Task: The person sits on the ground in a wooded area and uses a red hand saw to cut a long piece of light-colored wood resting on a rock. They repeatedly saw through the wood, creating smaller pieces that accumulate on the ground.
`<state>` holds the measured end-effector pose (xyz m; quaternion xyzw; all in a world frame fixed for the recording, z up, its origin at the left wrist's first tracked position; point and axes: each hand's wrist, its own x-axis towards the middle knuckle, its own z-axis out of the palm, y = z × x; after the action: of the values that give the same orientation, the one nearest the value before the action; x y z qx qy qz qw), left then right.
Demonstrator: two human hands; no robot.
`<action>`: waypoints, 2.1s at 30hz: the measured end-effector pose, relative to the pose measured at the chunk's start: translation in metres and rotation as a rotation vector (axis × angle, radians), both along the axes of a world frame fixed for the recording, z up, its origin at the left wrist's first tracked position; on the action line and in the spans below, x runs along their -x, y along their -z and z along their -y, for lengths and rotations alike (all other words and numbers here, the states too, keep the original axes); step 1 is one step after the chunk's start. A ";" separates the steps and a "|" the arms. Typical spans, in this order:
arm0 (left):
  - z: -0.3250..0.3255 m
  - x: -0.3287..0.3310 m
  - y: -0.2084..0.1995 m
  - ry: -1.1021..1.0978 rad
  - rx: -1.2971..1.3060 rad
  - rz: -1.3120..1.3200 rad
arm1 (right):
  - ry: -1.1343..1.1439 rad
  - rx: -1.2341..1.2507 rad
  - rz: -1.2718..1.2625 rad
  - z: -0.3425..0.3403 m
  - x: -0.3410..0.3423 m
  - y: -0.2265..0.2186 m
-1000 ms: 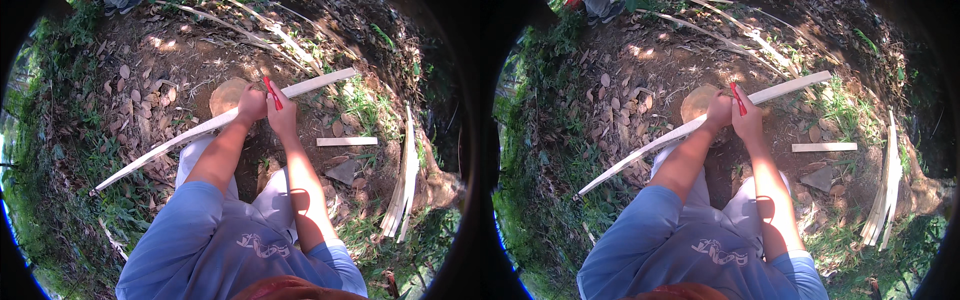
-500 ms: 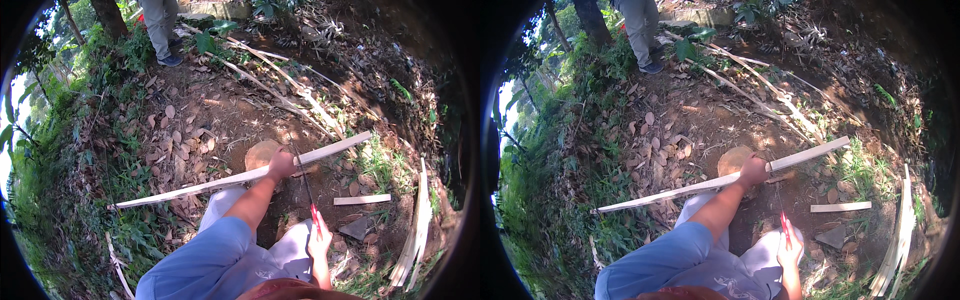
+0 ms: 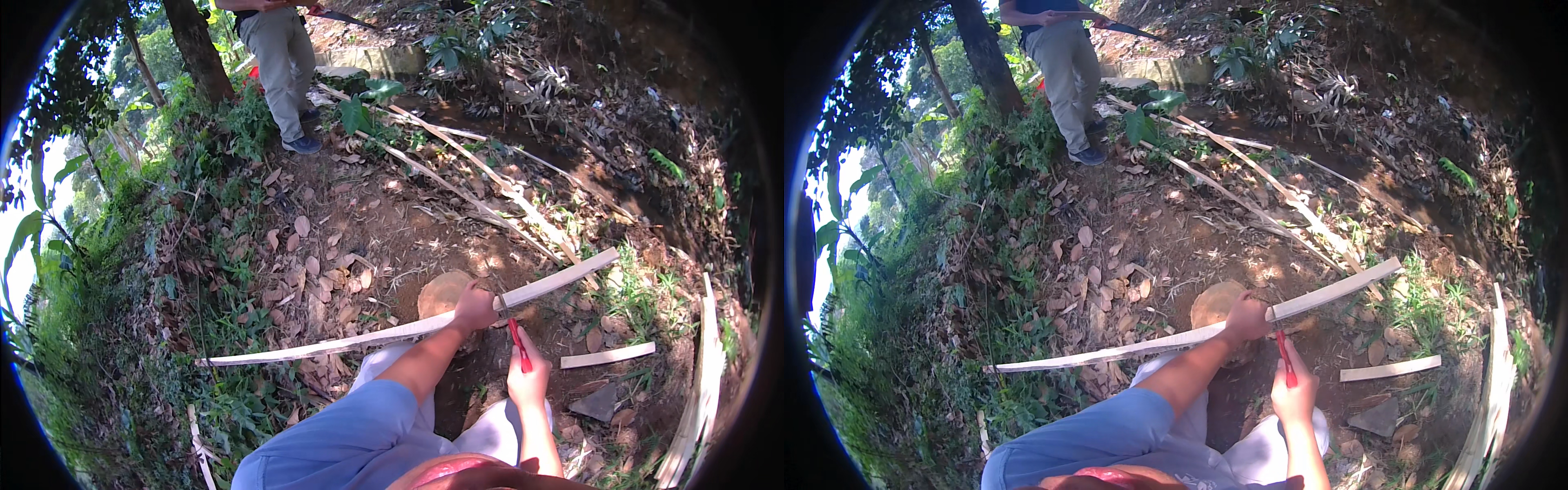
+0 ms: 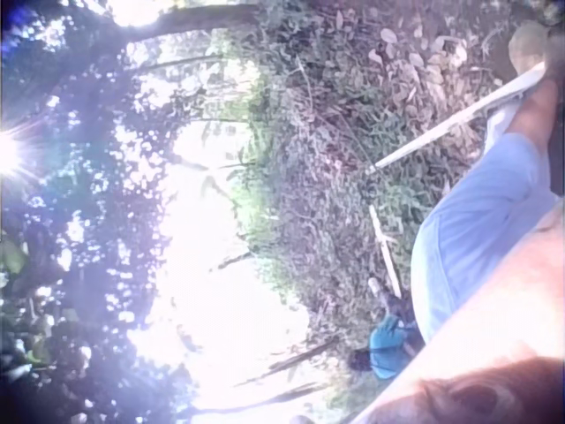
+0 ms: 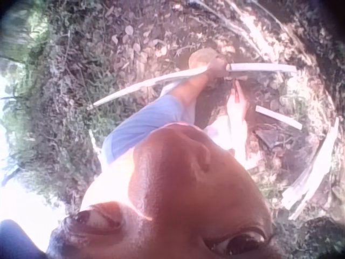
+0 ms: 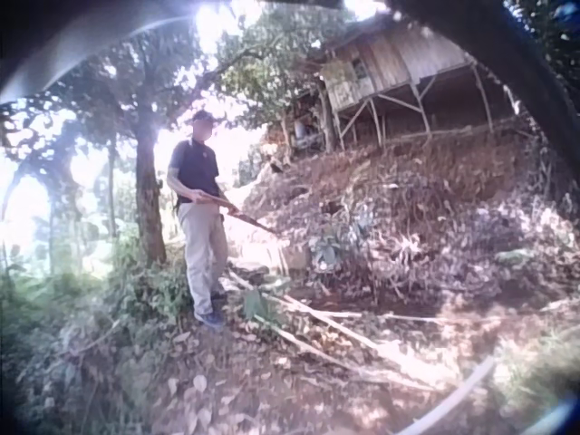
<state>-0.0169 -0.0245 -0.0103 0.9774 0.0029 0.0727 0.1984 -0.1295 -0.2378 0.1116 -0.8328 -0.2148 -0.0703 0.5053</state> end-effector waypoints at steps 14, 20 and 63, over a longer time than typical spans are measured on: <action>0.003 0.004 0.000 0.019 -0.052 0.038 | -0.143 -0.241 -0.031 -0.060 -0.086 0.067; 0.003 0.000 -0.001 0.035 -0.065 0.018 | -0.166 -0.230 0.088 -0.057 -0.084 0.065; -0.002 -0.010 0.022 0.117 -0.121 0.147 | -0.119 -0.364 0.009 -0.044 -0.086 0.082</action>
<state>-0.0068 -0.0230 -0.0328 0.9782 -0.0729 0.1325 0.1426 -0.0431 -0.1942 0.0292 -0.7133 -0.2497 -0.0814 0.6498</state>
